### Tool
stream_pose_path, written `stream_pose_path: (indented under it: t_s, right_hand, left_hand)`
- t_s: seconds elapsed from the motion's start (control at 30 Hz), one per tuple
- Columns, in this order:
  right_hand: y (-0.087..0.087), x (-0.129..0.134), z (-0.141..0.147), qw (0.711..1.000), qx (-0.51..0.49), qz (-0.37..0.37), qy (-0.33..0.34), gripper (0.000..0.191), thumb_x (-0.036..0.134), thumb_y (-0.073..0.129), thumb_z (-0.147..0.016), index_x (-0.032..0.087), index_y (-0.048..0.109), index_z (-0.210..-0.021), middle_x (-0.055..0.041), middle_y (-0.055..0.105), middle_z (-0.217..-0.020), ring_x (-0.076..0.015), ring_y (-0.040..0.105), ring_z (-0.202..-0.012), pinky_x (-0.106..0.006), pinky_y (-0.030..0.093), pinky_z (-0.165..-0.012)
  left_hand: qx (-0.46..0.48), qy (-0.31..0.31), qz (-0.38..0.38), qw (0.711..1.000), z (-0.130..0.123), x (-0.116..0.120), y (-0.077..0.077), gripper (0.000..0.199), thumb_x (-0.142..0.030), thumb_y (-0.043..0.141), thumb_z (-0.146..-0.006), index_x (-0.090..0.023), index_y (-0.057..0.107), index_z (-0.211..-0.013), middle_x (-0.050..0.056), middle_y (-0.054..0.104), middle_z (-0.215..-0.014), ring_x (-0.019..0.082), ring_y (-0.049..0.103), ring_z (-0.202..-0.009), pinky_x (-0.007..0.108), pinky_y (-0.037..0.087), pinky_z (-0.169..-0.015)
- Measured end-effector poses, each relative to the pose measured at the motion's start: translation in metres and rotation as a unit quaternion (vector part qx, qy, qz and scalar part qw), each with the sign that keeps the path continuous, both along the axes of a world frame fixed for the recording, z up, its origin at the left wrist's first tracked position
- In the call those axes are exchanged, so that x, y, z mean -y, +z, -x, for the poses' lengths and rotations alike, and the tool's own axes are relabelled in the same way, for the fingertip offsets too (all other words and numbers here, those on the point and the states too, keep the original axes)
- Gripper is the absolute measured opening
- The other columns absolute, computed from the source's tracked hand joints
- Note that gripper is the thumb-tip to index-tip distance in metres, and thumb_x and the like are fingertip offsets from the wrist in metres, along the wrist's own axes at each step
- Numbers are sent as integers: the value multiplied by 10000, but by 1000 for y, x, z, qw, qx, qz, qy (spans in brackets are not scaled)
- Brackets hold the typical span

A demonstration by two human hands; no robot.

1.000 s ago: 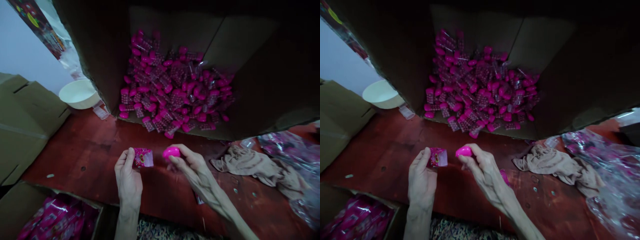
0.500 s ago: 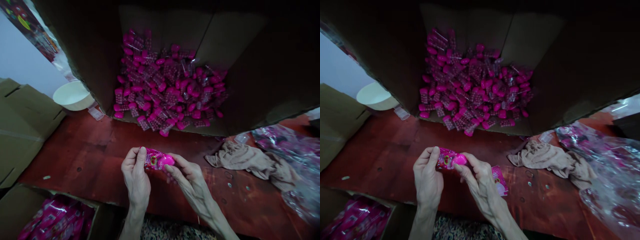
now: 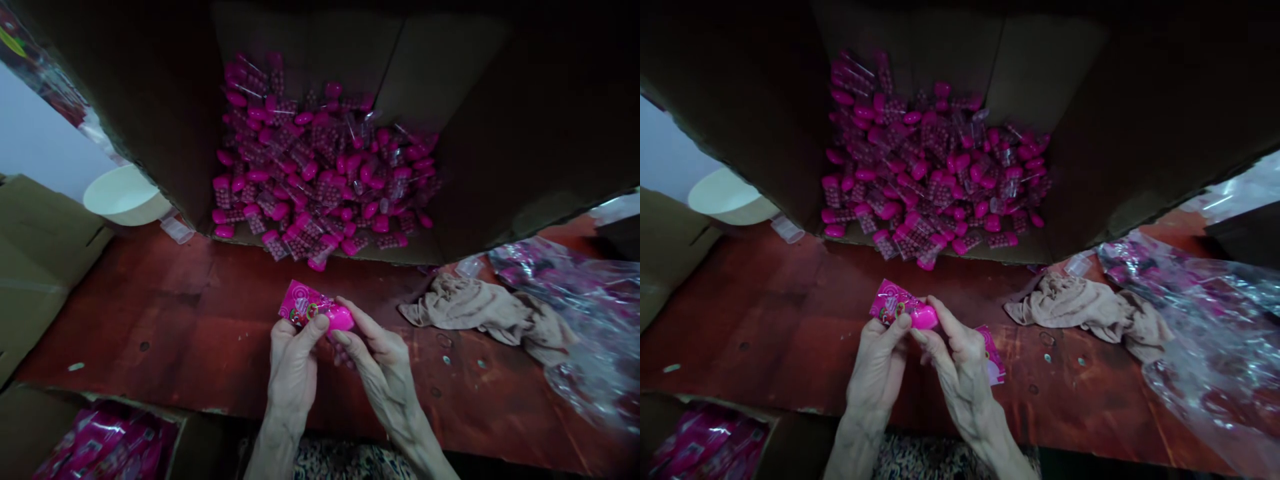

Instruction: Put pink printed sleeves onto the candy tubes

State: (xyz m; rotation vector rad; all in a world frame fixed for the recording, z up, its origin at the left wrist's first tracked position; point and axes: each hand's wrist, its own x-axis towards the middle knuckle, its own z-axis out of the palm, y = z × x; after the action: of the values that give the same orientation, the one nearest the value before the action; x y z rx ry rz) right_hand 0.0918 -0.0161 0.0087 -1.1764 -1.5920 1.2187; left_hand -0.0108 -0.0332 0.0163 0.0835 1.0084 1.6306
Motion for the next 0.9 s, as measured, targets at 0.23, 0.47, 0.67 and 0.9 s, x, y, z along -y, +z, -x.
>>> stream_pose_path:
  t_s: [0.23, 0.47, 0.67, 0.9]
  right_hand:
    - [7, -5, -6, 976, 87, -192, 64, 448, 285, 486, -907, 146, 469, -1332, -94, 721, -840, -180, 679, -631, -316, 586, -655]
    - [6, -7, -11, 978, 104, -169, 61, 584, 333, 477, -912, 134, 287, -1426, -122, 701, -1056, -189, 704, -815, -262, 577, -703]
    - [9, -3, -12, 985, 133, -110, 31, 674, 399, 458, -902, 55, 230, -1435, -131, 729, -936, -191, 703, -677, -257, 573, -620]
    - [9, 3, -13, 998, 51, -17, -25, 683, 305, 519, -858, 142, 207, -1444, -70, 715, -909, -178, 669, -758, -301, 553, -709]
  left_hand:
    - [-69, -33, -8, 997, 7, -3, 5, 112, -163, 787, -551, -154, 729, -646, 27, 693, -628, 124, 599, -577, 241, 494, -621]
    - [-68, -71, -11, 995, 5, -2, 2, 114, -182, 780, -573, -159, 740, -677, 26, 700, -645, 111, 595, -572, 218, 487, -600]
    - [-66, -107, 1, 992, 1, 0, 5, 54, -199, 752, -632, -152, 725, -632, 5, 689, -597, 82, 587, -563, 176, 463, -614]
    - [-57, -103, -3, 993, -10, 3, -1, 83, -199, 741, -651, -154, 731, -720, 23, 718, -670, 114, 622, -635, 218, 474, -686]
